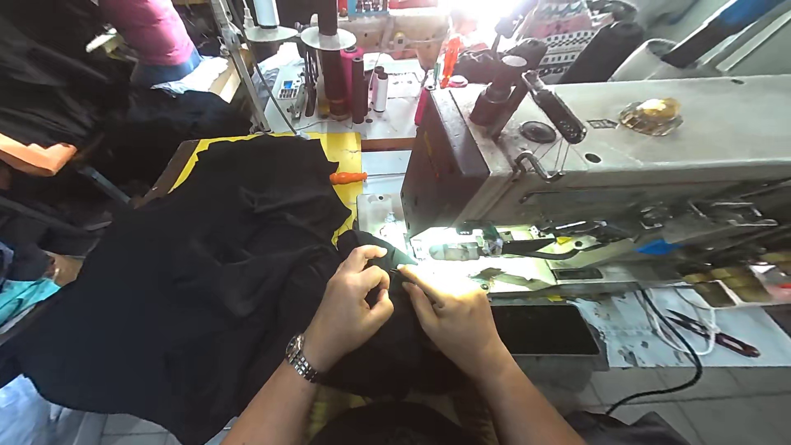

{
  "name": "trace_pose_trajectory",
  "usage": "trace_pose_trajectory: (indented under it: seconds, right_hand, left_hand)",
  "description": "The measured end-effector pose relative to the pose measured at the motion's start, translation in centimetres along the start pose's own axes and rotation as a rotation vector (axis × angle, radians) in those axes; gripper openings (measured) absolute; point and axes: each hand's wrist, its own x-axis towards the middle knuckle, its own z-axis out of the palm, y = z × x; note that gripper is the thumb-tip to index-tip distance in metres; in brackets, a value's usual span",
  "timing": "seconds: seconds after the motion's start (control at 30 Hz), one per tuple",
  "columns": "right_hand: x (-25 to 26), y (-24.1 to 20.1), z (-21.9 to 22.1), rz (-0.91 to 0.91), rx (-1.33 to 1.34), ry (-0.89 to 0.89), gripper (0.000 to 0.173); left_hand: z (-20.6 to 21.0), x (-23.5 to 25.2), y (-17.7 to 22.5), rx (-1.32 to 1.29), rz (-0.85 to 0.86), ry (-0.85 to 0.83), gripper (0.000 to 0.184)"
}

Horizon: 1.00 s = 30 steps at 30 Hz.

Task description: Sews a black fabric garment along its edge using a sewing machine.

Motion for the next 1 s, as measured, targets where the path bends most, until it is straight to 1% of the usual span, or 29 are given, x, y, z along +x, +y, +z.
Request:
trace_pose_trajectory:
  seconds: [0.33,0.53,0.8,0.93,1.0]
  right_hand:
    - [-0.54,0.54,0.17,-0.022,0.060,0.014,0.025]
    - [-0.82,1.00,0.19,-0.025,0.115,0.025,0.023]
    - [-0.61,0.58,0.41,-0.017,0.053,0.060,0.025]
    - [-0.35,0.39,0.39,-0.034,0.004,0.045,0.026]
    - [-0.31,0.57,0.24,-0.025,0.037,0.047,0.026]
  left_hand:
    - [-0.27,-0.02,-0.36,-0.075,0.050,-0.013,0.012]
    - [-0.42,-0.11,-0.55,-0.122,0.047,-0.011,0.011]
    - [-0.32,-0.23,-0.54,-0.118,0.060,-0.014,0.012]
    - [-0.30,-0.19,-0.43,-0.096,0.057,-0.028,0.011]
    - [-0.53,-0.23,-0.53,-0.132,0.068,-0.028,0.011]
